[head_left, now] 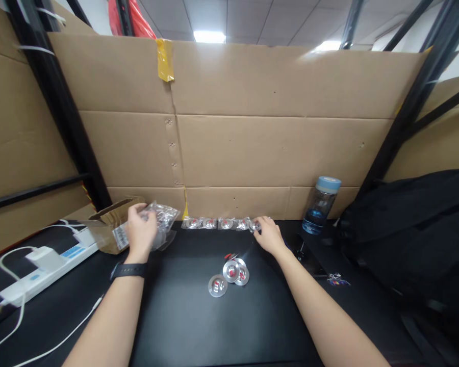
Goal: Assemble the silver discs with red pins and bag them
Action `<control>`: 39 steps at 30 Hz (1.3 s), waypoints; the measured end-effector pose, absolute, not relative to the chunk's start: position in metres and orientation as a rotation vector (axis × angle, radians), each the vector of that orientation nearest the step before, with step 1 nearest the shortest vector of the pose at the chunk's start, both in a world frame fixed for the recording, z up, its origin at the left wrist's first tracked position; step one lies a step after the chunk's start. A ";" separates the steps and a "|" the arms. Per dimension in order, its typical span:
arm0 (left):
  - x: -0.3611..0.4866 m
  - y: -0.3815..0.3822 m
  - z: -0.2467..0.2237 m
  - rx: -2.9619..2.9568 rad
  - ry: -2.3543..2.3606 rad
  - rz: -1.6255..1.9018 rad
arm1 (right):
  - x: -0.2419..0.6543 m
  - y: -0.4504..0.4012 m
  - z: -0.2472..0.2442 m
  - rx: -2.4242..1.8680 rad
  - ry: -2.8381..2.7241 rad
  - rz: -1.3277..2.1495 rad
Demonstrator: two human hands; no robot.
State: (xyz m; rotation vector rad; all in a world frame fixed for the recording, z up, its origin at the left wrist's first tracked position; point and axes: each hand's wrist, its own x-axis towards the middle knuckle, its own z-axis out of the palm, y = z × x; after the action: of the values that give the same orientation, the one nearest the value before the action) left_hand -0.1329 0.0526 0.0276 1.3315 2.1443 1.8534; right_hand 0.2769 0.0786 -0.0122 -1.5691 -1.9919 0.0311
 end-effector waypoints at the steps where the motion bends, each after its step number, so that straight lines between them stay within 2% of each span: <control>1: -0.144 0.052 0.026 1.316 2.256 1.792 | 0.278 0.080 -0.016 -1.606 -2.012 0.030; 7: -0.163 0.049 0.010 1.432 2.629 1.359 | 0.278 0.089 -0.029 -1.754 -2.122 0.053; 14: -0.137 0.047 0.011 1.764 2.712 1.301 | 0.279 0.088 -0.020 -1.862 -2.118 0.009; 23: -0.071 0.045 0.016 2.335 2.221 1.319 | 0.280 0.085 -0.010 -1.768 -2.185 0.085; 28: -0.034 0.034 0.013 2.618 1.764 1.182 | 0.281 0.083 -0.004 -1.665 -2.169 0.211; 39: 0.002 0.022 0.002 2.539 1.145 1.043 | 0.267 0.060 0.022 -1.254 -2.005 0.437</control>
State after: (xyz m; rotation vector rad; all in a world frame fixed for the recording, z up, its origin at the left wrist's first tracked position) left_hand 0.0016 0.0220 0.0020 2.5391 1.1454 1.0427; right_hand 0.2668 0.0599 0.0220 -1.2544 -2.0048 0.4366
